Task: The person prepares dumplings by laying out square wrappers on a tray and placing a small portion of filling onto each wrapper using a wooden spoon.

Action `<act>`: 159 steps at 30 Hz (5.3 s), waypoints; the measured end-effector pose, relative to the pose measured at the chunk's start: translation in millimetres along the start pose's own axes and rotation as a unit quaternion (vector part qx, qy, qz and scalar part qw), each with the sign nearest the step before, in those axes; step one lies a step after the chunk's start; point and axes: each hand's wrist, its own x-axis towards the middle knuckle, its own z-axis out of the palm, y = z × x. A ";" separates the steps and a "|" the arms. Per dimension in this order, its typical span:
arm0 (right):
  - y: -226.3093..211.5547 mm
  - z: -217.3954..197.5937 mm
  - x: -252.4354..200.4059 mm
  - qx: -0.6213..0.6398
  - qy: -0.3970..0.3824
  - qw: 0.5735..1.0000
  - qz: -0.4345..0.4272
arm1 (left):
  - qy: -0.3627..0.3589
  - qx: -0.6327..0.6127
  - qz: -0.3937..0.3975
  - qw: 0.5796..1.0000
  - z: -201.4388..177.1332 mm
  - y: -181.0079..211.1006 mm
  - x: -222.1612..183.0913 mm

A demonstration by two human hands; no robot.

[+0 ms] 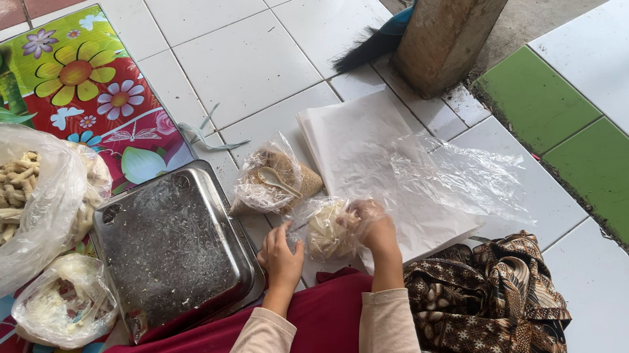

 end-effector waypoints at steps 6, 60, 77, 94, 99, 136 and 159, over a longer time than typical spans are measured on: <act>-7.5 46.0 32.6 -0.194 0.052 0.979 0.030 | 0.013 -0.006 0.003 1.000 -1.3 1.6 -1.9; -194.7 88.8 -146.0 0.464 -0.128 0.827 -0.290 | -0.152 -0.475 -0.016 0.866 -214.5 -105.3 -21.9; -308.6 175.2 -17.9 0.199 0.003 0.942 -0.272 | 0.065 -0.179 -0.065 0.979 -276.6 -170.8 115.4; -296.7 148.5 -79.1 -0.059 -0.019 0.984 -0.167 | -0.249 0.088 -0.186 0.947 -287.0 -138.9 84.6; -300.9 139.5 -78.7 -0.142 -0.031 0.964 -0.222 | -0.133 0.094 -0.211 0.964 -298.5 -129.1 94.3; -308.5 141.2 -70.7 0.031 -0.209 0.960 -0.186 | -0.294 0.062 -0.173 0.938 -299.9 -138.3 84.7; -302.0 160.5 -60.5 -0.146 0.137 0.948 -0.248 | 0.101 -0.011 -0.126 0.987 -282.6 -128.4 118.6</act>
